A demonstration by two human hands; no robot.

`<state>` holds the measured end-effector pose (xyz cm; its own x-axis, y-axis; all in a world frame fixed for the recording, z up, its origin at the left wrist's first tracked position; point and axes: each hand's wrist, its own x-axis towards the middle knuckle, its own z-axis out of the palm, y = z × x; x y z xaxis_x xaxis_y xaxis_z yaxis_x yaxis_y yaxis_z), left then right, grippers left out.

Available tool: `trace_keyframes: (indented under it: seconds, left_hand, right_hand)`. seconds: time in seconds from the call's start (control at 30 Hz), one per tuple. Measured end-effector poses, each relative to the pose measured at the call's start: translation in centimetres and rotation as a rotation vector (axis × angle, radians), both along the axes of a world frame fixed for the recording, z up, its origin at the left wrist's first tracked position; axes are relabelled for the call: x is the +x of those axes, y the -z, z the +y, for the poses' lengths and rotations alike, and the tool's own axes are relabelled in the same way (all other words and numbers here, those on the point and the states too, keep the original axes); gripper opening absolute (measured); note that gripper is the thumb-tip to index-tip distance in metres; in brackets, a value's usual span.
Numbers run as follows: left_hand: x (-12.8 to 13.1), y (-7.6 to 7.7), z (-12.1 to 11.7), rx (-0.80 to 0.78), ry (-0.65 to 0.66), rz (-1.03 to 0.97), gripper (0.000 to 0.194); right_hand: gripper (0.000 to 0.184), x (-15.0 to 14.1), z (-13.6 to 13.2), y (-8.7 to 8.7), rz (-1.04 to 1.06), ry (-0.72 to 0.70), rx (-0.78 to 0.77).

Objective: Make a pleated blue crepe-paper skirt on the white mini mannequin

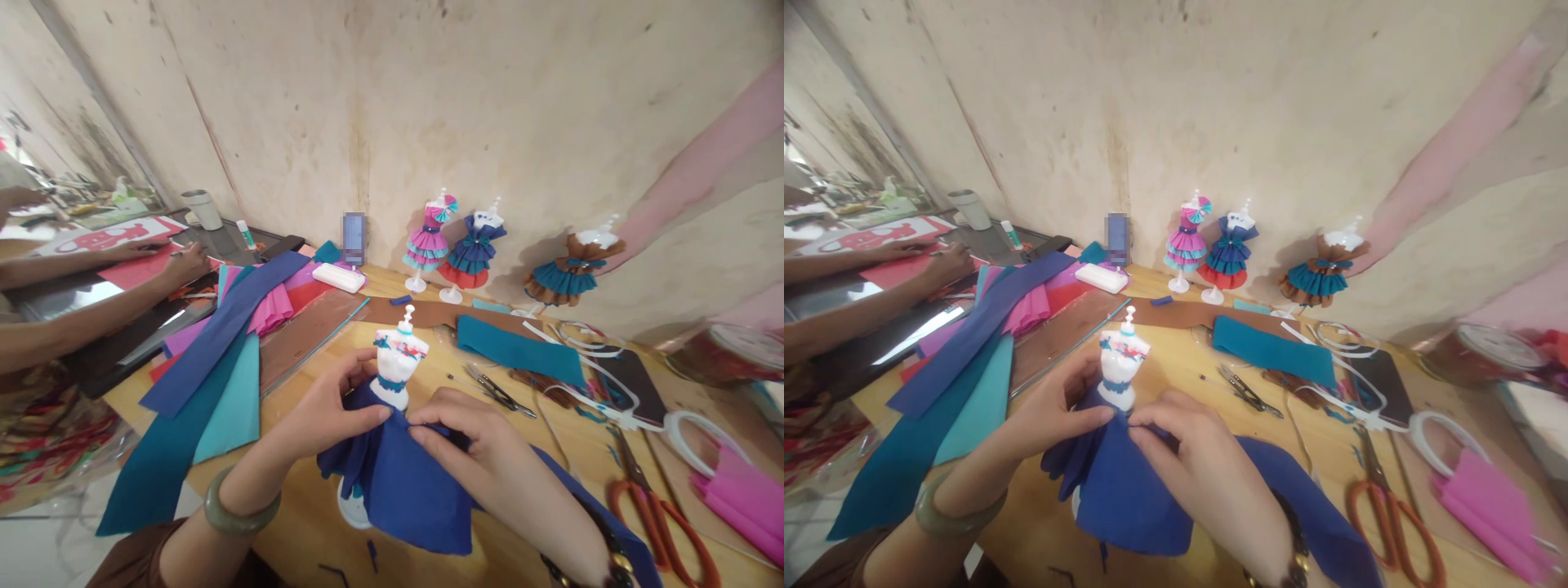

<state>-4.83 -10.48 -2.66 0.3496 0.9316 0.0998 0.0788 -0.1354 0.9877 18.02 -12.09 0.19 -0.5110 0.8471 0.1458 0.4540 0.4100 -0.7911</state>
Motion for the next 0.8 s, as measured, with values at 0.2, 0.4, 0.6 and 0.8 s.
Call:
trace_keyframes:
  seconds: [0.2, 0.4, 0.6, 0.8]
  left_hand:
    - [-0.06, 0.18, -0.16, 0.013, 0.04, -0.014, 0.059]
    - [0.14, 0.82, 0.03, -0.008, -0.001, -0.004, 0.075]
    - [0.26, 0.95, 0.1, 0.002, 0.005, -0.01, 0.07]
    - [0.35, 0.89, 0.02, 0.005, 0.029, -0.072, 0.061]
  right_hand:
    - [0.012, -0.21, 0.27, 0.26, -0.034, 0.047, -0.029]
    - [0.012, -0.35, 0.41, 0.6, -0.042, 0.047, -0.044]
    - [0.012, -0.17, 0.17, 0.41, -0.052, 0.041, -0.026]
    - [0.011, -0.2, 0.06, 0.57, 0.021, -0.005, 0.018]
